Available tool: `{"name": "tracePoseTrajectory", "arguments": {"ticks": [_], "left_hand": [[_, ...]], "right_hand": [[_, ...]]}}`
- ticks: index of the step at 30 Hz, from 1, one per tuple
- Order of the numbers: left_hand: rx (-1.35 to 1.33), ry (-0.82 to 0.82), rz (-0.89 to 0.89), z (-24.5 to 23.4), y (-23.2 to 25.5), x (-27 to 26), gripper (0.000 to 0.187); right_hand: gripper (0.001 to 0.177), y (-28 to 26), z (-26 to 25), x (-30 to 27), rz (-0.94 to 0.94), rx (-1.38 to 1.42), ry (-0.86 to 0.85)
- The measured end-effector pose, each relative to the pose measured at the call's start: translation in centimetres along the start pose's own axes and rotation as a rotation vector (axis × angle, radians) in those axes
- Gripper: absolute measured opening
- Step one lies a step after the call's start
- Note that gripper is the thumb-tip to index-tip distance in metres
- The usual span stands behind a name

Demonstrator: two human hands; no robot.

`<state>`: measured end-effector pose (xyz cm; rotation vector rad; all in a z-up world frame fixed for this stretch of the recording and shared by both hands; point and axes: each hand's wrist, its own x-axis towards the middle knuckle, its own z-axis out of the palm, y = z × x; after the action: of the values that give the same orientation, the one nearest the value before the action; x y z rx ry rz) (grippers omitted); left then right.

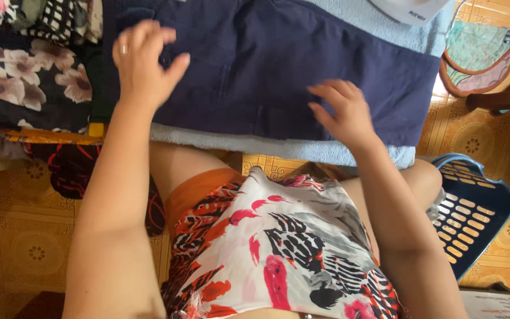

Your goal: The person irons a pair of navy blue pants on a towel-covered surface and then folds them by hand, finally placing the folded pants onto a stack of laundry.

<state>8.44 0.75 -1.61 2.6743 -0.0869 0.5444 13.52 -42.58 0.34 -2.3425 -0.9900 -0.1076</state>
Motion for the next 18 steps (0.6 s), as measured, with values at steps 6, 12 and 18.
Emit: {"name": "tracePoseTrajectory", "arguments": {"ticks": [6, 12, 18], "left_hand": [[0.121, 0.043, -0.045, 3.9, -5.3, 6.7, 0.062], [0.314, -0.256, -0.08, 4.3, -9.9, 7.0, 0.06], [0.31, -0.127, -0.273, 3.8, -9.3, 5.7, 0.053]], "right_hand": [[0.028, 1.0, 6.3, 10.6, 0.285, 0.4, 0.059], [0.039, 4.2, 11.2, 17.2, 0.232, 0.29, 0.131], [0.012, 12.9, 13.7, 18.4, 0.401, 0.068, 0.292]]}}
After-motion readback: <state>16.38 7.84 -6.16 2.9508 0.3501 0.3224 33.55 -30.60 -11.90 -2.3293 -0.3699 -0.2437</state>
